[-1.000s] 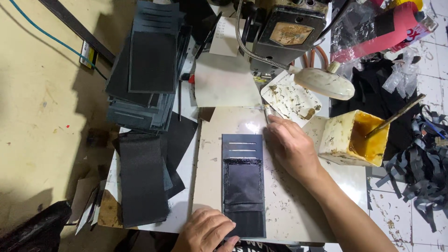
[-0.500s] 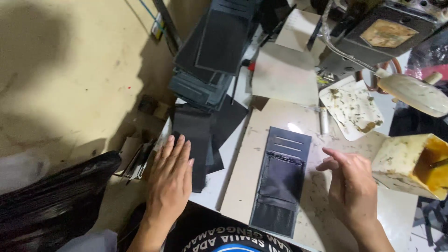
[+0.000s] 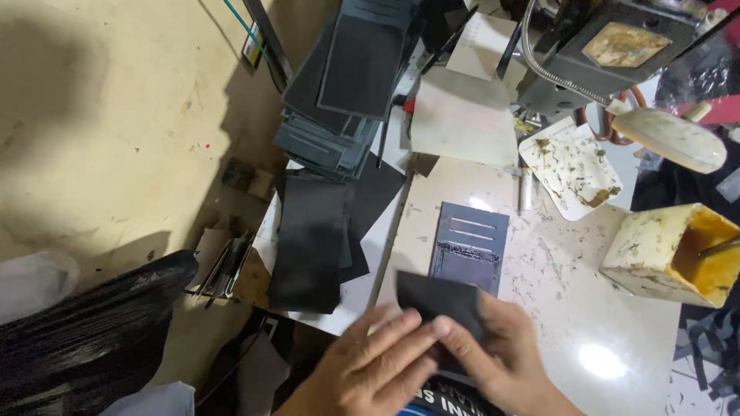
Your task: The person repeatedly applies adhesive to a dark rectangular fabric piece using a small roller, then places a smaller fabric strip on top and presses it down. This cycle is performed multiple times on the same workpiece.
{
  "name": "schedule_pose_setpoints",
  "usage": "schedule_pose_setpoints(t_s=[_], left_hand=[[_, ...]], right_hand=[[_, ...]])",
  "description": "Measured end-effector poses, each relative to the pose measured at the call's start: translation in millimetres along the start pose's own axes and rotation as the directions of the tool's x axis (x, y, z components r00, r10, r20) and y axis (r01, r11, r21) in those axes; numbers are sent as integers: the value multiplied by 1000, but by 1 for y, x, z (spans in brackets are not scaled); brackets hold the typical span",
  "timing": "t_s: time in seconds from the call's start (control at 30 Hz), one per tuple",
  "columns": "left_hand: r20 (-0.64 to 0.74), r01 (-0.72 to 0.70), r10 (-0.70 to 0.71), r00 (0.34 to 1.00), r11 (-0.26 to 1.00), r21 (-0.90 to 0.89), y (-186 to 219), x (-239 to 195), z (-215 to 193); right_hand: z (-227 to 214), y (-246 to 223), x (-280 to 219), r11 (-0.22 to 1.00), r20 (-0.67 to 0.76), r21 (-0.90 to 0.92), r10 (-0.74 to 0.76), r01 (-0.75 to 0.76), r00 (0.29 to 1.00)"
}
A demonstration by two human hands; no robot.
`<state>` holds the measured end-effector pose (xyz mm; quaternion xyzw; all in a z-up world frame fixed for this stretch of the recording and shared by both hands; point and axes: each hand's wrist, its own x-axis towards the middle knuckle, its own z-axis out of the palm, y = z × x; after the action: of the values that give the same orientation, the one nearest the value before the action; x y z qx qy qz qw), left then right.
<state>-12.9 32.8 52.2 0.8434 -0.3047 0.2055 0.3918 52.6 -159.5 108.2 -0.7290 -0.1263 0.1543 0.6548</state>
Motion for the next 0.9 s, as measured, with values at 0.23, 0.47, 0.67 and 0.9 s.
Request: schedule_pose_setpoints(t_s=[0.23, 0.47, 0.67, 0.9], left_hand=[[114, 449, -513, 851, 597, -665, 17, 42, -26], [487, 662, -455, 746, 588, -465, -8, 72, -11], [388, 644, -530, 754, 712, -280, -26, 82, 10], [348, 671, -614, 708, 739, -63, -45, 95, 29]], right_hand=[[-65, 69, -94, 707, 40, -245, 691, -663, 722], [-39, 63, -67, 955, -429, -93, 216, -281, 877], [-42, 57, -29, 882, -404, -425, 15, -202, 915], [-49, 59, 4, 753, -387, -639, -137, -158, 912]])
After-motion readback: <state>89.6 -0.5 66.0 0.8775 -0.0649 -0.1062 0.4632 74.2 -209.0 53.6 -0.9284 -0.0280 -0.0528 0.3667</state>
